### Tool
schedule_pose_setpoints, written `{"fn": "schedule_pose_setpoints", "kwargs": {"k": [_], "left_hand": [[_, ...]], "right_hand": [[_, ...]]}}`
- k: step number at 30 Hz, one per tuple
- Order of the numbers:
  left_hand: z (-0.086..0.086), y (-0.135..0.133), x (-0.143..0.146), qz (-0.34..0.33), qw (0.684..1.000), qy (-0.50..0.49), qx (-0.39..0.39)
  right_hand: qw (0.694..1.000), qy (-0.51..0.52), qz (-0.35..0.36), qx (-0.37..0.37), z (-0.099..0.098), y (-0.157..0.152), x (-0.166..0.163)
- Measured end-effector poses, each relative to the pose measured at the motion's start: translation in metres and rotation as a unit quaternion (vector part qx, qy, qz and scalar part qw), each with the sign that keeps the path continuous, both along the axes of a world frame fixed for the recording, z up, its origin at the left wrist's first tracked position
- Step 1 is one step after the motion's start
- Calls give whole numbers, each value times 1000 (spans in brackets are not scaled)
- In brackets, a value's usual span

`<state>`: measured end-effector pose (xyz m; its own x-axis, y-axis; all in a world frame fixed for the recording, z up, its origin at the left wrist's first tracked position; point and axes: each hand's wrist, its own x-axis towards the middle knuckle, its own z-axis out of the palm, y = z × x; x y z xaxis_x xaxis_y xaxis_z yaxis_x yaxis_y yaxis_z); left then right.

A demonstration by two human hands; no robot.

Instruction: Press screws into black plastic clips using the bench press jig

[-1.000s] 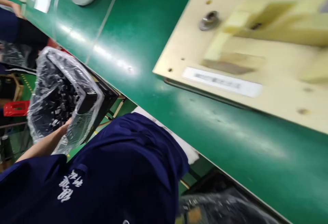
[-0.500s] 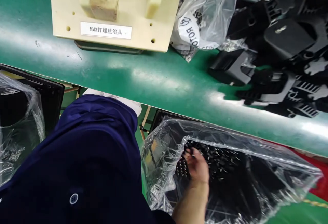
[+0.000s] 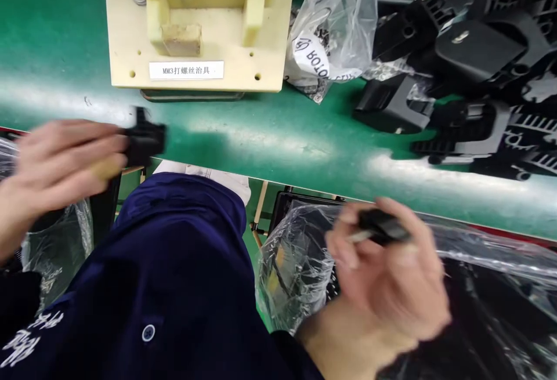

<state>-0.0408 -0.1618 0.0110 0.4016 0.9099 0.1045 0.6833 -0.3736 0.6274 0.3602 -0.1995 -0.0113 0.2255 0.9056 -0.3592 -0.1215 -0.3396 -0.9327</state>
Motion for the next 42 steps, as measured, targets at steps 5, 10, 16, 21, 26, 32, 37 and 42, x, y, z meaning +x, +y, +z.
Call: {"fn": "schedule_pose_setpoints", "kwargs": {"k": [5, 10, 16, 21, 26, 32, 37, 42], "left_hand": [[-64, 32, 58, -191, 969, 79, 136], [-80, 17, 60, -75, 977, 28, 200], [-75, 14, 69, 41, 988, -34, 145], [-76, 23, 76, 34, 991, 9, 126], [-75, 24, 79, 40, 987, -65, 142], [-78, 14, 90, 56, 971, -77, 221], [-83, 6, 95, 68, 952, -64, 292], [-87, -2, 94, 77, 955, -63, 280]], "right_hand": [[980, 180, 84, 11, -10, 29, -86], [979, 194, 58, 35, -26, 22, -122], [961, 260, 86, 36, -31, 20, -132], [948, 291, 117, 53, -27, 25, -129], [944, 278, 149, 95, -22, 22, -135], [954, 246, 122, 122, -23, 15, -159], [954, 270, 78, 103, -30, 13, -174], [954, 282, 54, 81, -33, 10, -182]]}}
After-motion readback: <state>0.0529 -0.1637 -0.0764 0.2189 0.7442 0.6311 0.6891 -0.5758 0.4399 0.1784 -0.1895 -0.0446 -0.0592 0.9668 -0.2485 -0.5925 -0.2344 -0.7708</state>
